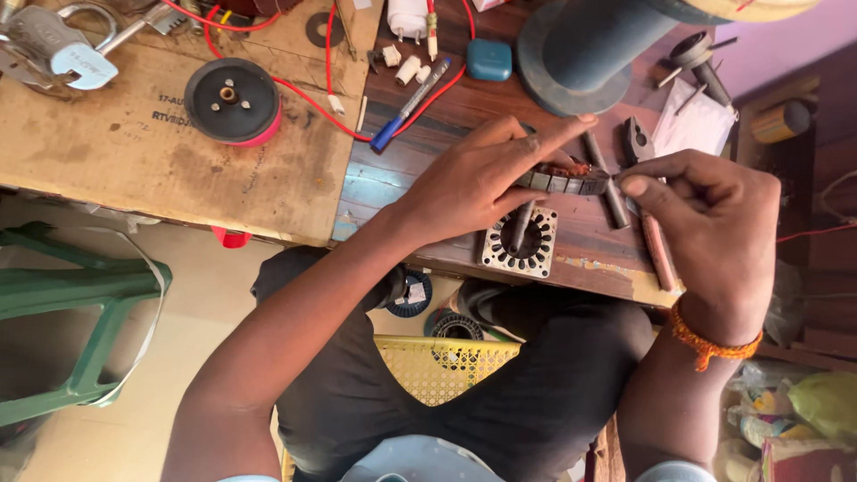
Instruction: The person sits at a workbench assembling an electric motor armature, placing copper wound coils one at a time around the laminated core and pressing them into place by hand. They rotate the armature between placements and reposition coils to seat them evenly around the assembly.
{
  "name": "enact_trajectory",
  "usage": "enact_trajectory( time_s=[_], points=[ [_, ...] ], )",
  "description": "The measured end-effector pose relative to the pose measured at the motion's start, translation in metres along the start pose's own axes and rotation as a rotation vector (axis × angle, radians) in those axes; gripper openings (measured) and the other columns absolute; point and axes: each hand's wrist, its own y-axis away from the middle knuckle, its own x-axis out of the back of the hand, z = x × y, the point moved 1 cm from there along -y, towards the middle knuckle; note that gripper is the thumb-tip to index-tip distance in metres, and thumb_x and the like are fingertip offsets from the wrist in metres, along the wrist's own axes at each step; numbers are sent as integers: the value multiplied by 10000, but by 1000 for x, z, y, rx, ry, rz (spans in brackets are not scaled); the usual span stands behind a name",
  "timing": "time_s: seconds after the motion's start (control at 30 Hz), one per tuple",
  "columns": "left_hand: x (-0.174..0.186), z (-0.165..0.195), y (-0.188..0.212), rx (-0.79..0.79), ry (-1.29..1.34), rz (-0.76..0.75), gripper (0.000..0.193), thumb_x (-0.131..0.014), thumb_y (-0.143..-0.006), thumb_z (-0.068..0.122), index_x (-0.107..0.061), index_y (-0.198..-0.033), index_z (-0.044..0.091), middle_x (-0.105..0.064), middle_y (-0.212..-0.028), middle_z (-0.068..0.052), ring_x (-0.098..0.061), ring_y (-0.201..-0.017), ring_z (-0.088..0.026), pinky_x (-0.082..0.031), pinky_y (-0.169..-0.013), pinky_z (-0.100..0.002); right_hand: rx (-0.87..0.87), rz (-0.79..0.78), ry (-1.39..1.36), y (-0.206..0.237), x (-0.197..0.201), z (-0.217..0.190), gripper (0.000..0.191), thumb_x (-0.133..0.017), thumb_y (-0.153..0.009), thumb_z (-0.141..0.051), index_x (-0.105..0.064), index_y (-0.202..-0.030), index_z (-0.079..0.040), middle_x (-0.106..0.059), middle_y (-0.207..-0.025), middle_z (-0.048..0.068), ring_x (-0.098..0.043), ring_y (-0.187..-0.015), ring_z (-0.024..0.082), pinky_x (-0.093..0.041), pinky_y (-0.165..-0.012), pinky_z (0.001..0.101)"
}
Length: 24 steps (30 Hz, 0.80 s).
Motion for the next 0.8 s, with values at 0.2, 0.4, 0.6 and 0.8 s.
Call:
enact_trajectory(
  time_s=[0.2,0.4,0.6,0.8],
  points=[
    [-4,0,4,74,-5,39,816,-850,-899,195,-389,-1572,218,-724,-1275,74,-640,-1045,-155,-564,-1004,-329,150,10,159,21,-18,-14,108,-789,-933,-29,-757,-1031,1,-605,-681,-5,-475,-630,5,-353,-550,223],
    [-2,0,2,88,-3,25,749,-848,-884,151,-432,-1506,192,-715,-1247,48,-664,-1125,-188,-564,-1003,-362,251,63,261,32,-30,-14,80,-785,-966,-20,-769,-1044,-19,-648,-741,31,-490,-622,43,-359,-567,233],
    [1,-2,-5,144,218,-1,809,-838,-872,77,-382,-1533,181,-689,-1203,-25,-690,-1171,-199,-579,-1024,-362,238,51,261,34,-27,-3,78,-772,-958,-8,-774,-1033,-25,-697,-807,47,-547,-654,55,-406,-592,234],
    [1,-2,-6,158,240,15,822,-867,-890,78,-379,-1540,201,-704,-1143,-18,-695,-1131,-172,-573,-1014,-361,412,-38,322,35,-48,13,99,-750,-935,14,-759,-1026,-22,-757,-927,98,-711,-749,156,-533,-687,276]
  ],
)
